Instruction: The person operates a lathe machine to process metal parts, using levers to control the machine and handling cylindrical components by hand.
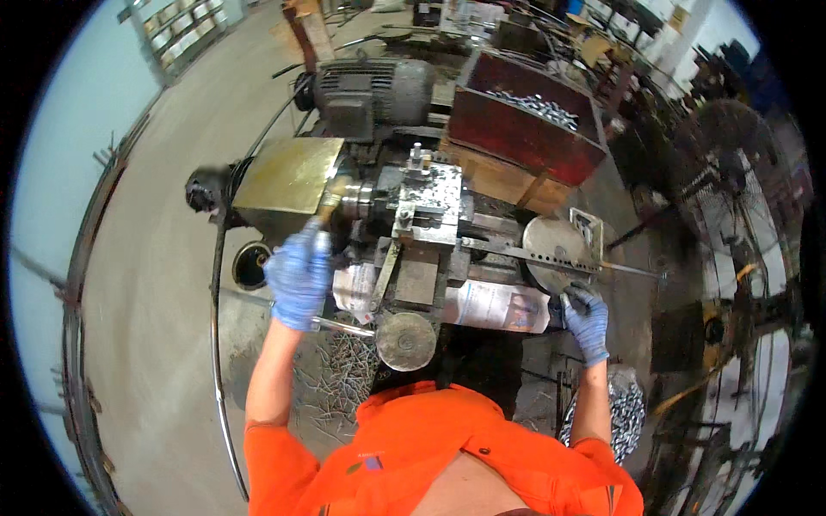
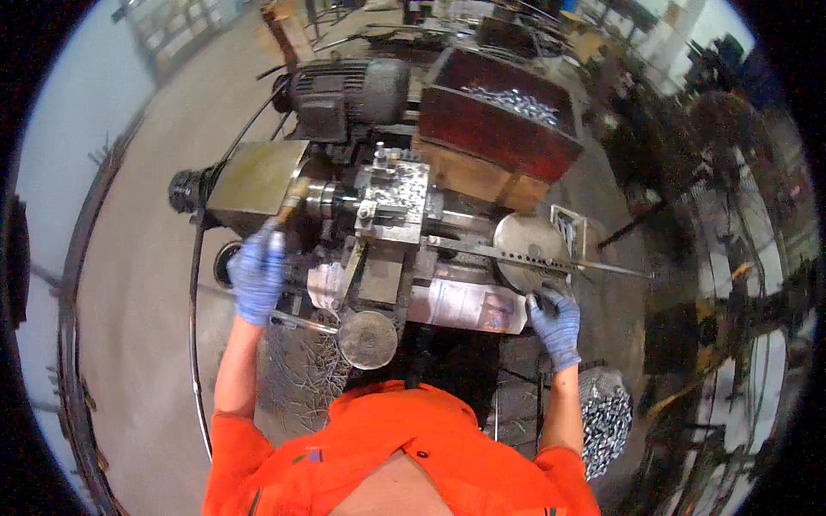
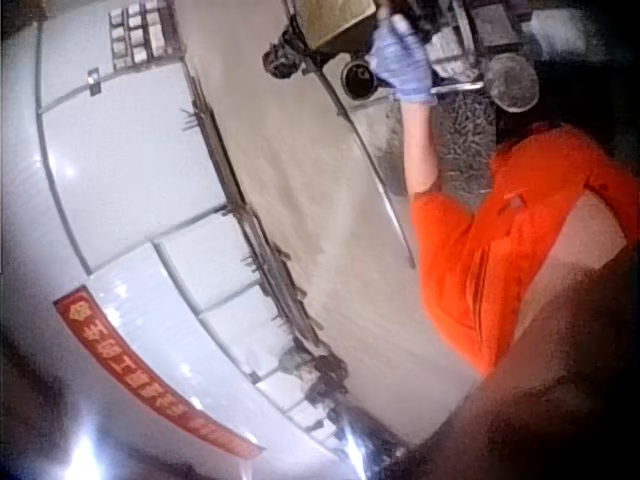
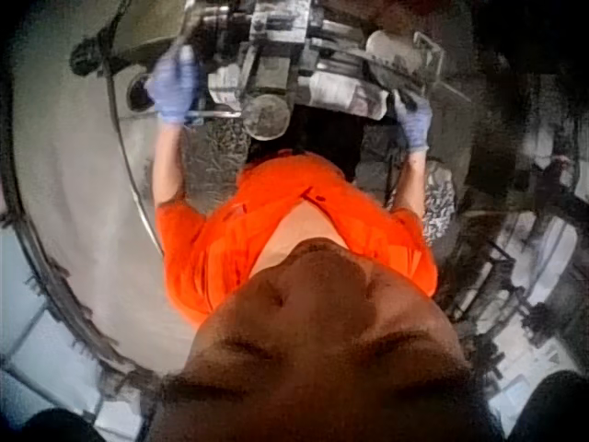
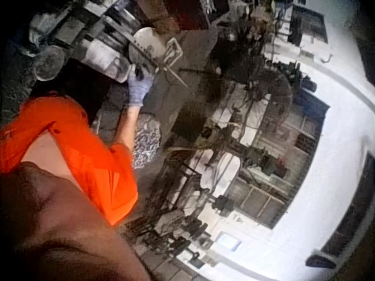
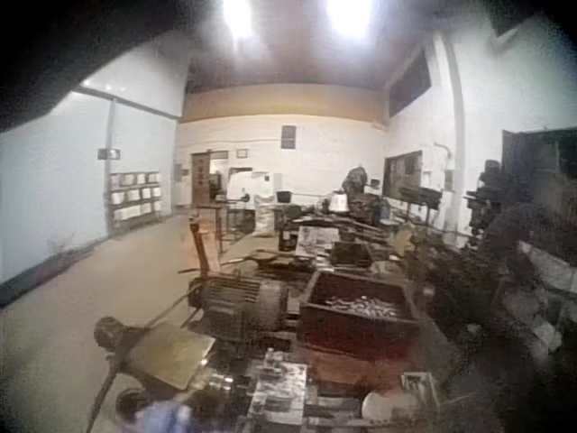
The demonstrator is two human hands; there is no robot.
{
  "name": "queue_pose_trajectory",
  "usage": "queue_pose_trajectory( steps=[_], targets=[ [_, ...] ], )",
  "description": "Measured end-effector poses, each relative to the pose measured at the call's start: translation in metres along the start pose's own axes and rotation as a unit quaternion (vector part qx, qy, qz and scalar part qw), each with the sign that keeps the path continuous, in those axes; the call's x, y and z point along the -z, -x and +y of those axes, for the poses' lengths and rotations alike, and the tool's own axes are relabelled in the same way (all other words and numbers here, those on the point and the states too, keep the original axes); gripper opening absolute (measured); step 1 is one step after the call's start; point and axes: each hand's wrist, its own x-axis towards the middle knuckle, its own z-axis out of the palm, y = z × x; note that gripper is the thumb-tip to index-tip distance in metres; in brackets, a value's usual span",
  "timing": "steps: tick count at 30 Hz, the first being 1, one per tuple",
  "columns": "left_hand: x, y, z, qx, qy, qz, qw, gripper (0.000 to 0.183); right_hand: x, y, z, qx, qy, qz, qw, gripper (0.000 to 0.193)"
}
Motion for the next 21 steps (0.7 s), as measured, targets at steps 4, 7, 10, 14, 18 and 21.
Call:
queue_pose_trajectory(
  steps=[4,7,10,14,18,21],
  targets=[
    [-0.009,-0.017,-0.041,0.049,-0.026,-0.011,0.998,0.028,0.028,0.018,0.001,0.038,0.107,0.042,0.993,0.023],
    [-0.003,-0.032,-0.036,0.152,-0.004,-0.15,0.977,0.042,0.049,0.037,-0.003,-0.028,0.11,0.071,0.991,0.031],
    [-0.003,-0.021,-0.074,0.114,-0.011,-0.124,0.986,0.048,0.069,0.058,0.029,-0.116,0.151,0.066,0.979,0.038],
    [0.019,-0.008,-0.027,0.229,0.152,0.082,0.958,0.044,0.117,0.119,0.111,-0.268,0.114,0.113,0.95,0.041],
    [0.004,0.051,-0.024,0.341,0.059,-0.097,0.933,0.055,0.176,0.191,0.201,-0.438,0.247,0.133,0.854,0.046],
    [-0.039,0.114,-0.093,0.251,0.056,-0.183,0.949,0.045,0.191,0.19,0.231,-0.515,0.284,0.064,0.806,0.054]
  ],
)
